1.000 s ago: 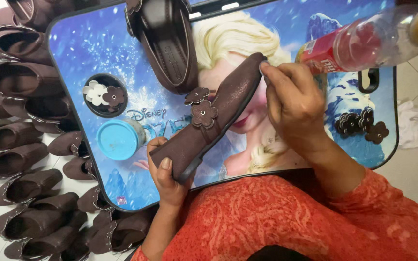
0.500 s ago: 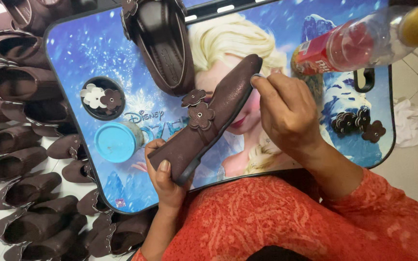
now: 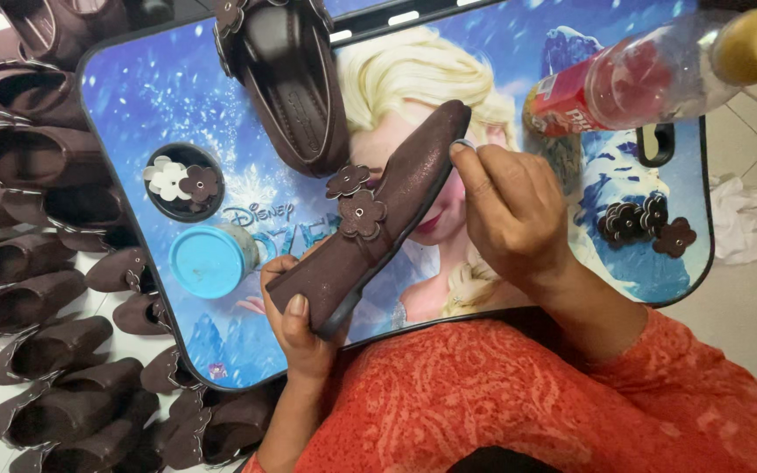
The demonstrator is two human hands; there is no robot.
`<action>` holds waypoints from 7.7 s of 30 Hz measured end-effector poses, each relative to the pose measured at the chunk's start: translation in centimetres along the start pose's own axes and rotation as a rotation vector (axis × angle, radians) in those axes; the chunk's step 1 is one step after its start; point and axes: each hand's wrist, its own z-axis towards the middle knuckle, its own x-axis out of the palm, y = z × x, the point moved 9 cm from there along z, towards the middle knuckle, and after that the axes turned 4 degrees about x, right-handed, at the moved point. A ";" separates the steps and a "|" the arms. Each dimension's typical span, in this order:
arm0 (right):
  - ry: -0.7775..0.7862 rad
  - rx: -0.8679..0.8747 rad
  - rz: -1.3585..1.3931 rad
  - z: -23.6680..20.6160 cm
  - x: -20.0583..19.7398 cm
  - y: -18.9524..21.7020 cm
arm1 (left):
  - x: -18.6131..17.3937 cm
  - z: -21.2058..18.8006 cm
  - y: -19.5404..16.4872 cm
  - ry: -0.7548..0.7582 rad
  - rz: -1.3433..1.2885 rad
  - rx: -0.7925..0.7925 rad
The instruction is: The person wipes the exterior and interior of brown flat shoes with a white cloth, handling them one at a time. They pick up shoes from the floor, wipe the upper, sides, and insole, then place them on a Frozen-themed tray before repeating the process with another shoe.
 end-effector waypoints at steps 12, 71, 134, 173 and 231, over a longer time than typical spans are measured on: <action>0.019 0.209 -0.044 0.4 2.7 -4.0 | -0.4 -0.2 0.6 -0.086 -0.015 -0.109; 0.139 0.481 0.489 -4.0 3.8 -4.2 | 1.3 -1.2 -6.5 0.290 1.132 0.276; 0.603 0.925 1.223 -3.4 2.9 -1.7 | 3.0 0.8 -7.7 0.147 0.901 0.520; 0.770 0.609 0.851 -1.3 5.8 -1.9 | 6.5 6.0 -3.5 0.556 0.702 0.407; 0.633 0.528 0.685 1.8 7.0 0.2 | 6.5 5.9 -4.3 0.559 0.736 0.444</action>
